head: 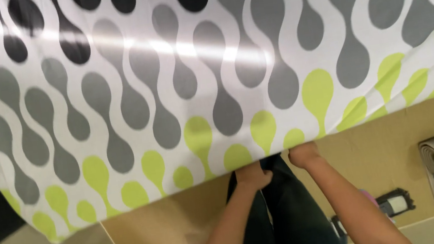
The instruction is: The person spreads a patterned fitted sheet over a mattress, tucking the edges under and smoothing the surface. They move around the bed to adjust the sheet on all sides, ensuring it is tight and wrinkle-free.
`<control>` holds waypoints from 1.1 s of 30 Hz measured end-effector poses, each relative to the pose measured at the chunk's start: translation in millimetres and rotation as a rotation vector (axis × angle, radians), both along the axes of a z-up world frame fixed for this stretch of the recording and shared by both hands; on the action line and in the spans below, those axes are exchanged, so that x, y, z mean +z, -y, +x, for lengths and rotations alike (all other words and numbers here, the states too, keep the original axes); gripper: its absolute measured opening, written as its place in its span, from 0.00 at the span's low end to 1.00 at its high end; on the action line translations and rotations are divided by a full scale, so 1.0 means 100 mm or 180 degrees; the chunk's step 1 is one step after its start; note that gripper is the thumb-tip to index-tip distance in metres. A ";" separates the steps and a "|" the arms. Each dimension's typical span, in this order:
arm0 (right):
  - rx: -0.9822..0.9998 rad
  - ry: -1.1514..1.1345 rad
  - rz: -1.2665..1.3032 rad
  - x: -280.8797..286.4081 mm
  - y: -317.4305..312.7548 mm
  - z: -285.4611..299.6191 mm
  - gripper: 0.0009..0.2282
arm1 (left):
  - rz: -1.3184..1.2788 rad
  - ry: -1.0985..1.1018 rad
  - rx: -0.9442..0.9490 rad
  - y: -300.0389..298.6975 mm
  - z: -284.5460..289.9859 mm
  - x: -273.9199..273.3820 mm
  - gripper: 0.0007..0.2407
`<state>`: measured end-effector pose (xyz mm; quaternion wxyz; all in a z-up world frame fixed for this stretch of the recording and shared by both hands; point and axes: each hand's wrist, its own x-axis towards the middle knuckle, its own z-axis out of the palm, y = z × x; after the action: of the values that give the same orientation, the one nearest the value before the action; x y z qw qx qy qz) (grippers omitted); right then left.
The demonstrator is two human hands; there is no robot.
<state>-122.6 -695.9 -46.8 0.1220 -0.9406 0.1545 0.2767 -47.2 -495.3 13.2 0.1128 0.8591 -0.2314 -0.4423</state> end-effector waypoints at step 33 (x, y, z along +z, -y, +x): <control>-0.2003 -0.1122 0.2763 0.21 3.51 -1.42 0.26 | -0.0686 0.0799 0.2367 1.18 -1.42 -0.94 0.31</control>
<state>-264.3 -1047.0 -26.0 0.5466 -0.6524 0.3175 0.4181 -189.3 -612.9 -80.3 0.3253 0.9148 0.0380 -0.2363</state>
